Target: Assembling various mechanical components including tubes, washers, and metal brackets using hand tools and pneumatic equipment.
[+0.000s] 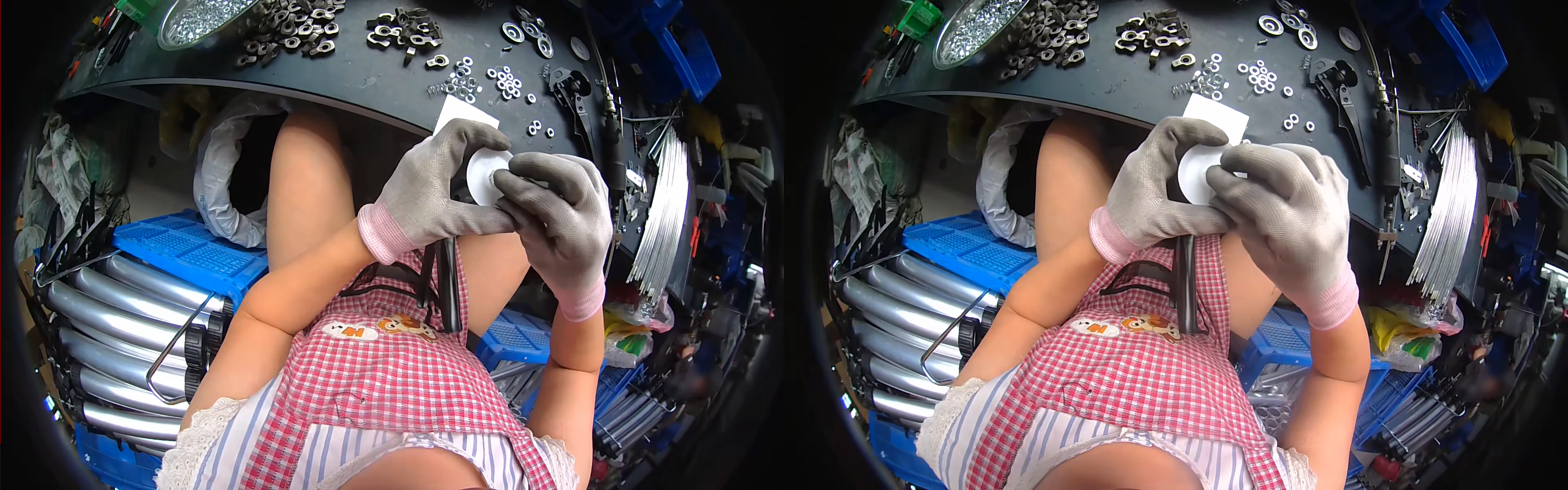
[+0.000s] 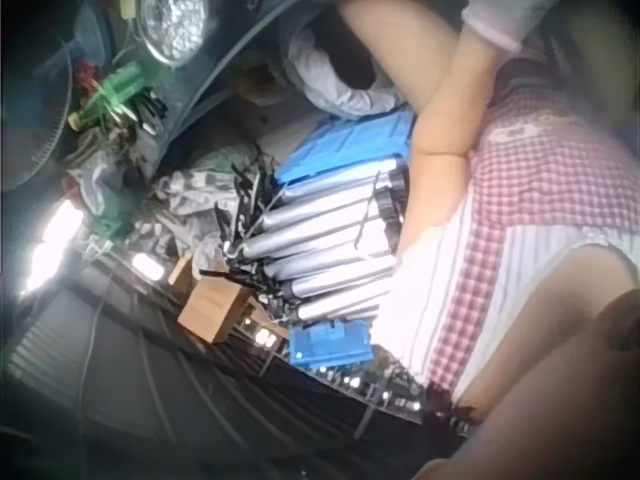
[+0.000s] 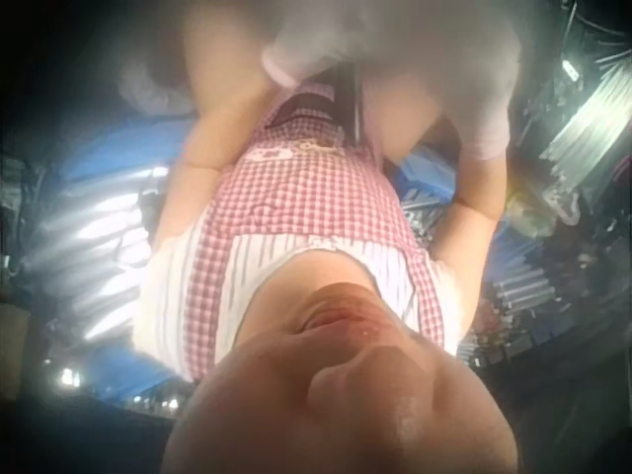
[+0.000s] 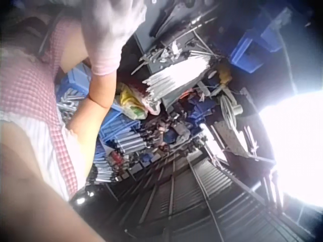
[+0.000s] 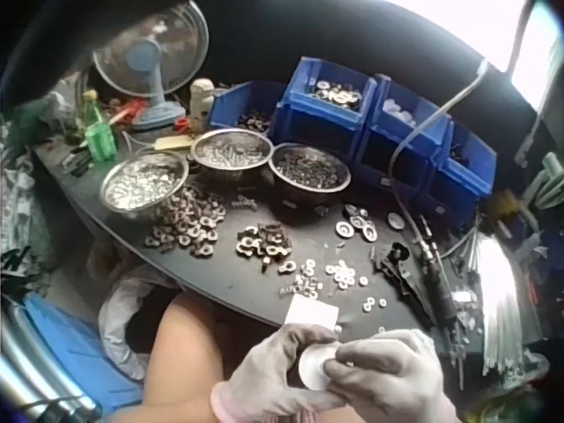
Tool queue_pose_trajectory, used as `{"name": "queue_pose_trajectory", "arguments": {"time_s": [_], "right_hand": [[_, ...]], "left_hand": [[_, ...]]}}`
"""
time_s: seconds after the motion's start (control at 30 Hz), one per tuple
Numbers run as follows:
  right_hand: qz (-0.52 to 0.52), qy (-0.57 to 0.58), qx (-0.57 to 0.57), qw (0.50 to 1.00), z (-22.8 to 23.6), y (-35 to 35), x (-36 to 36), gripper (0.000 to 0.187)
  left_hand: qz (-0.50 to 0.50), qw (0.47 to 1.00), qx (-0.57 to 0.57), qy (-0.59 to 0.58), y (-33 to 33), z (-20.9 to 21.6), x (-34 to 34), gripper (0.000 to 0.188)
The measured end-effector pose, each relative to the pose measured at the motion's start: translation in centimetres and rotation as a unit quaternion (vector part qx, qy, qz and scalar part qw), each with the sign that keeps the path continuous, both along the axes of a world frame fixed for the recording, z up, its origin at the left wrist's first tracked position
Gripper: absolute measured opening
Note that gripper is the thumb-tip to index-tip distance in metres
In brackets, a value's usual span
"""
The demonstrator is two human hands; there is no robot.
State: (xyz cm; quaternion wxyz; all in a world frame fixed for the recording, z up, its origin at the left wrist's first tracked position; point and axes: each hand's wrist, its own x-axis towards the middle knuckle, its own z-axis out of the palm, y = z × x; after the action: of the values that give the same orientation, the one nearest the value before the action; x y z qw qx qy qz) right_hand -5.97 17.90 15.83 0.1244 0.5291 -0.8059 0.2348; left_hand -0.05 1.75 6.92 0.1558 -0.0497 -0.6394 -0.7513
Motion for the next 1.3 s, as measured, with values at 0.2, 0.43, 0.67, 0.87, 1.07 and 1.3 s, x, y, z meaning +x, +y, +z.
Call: {"name": "queue_pose_trajectory", "arguments": {"time_s": [0.2, 0.43, 0.67, 0.87, 1.07, 1.3], "right_hand": [[-0.032, -0.134, -0.004, 0.99, 1.5, -0.9, 0.0, 0.025], [-0.041, -0.144, 0.033, 0.988, 1.6, -1.4, -0.8, 0.021], [0.008, -0.213, 0.047, 0.976, 2.4, -2.0, -2.0, 0.021], [0.046, -0.256, 0.04, 0.965, 2.0, -1.6, -3.0, 0.021], [-0.068, -0.288, 0.052, 0.954, 2.5, -2.0, -1.0, 0.021], [-0.115, -0.237, -0.029, 0.964, 2.2, -1.3, -0.7, 0.028]], "left_hand": [[-0.014, 0.998, -0.053, -0.031, -0.5, 1.0, 0.4, 0.075], [0.006, 0.993, -0.114, -0.004, -0.6, 0.9, 0.2, 0.075], [0.018, 0.996, -0.083, 0.009, -0.4, 0.5, -0.1, 0.068], [-0.004, 0.998, -0.059, 0.002, -0.6, 0.6, -0.2, 0.067], [-0.013, 0.998, -0.064, -0.015, -0.7, 1.0, -0.1, 0.069], [0.094, 0.966, -0.223, 0.091, -0.2, -0.7, 0.1, 0.068]]}}
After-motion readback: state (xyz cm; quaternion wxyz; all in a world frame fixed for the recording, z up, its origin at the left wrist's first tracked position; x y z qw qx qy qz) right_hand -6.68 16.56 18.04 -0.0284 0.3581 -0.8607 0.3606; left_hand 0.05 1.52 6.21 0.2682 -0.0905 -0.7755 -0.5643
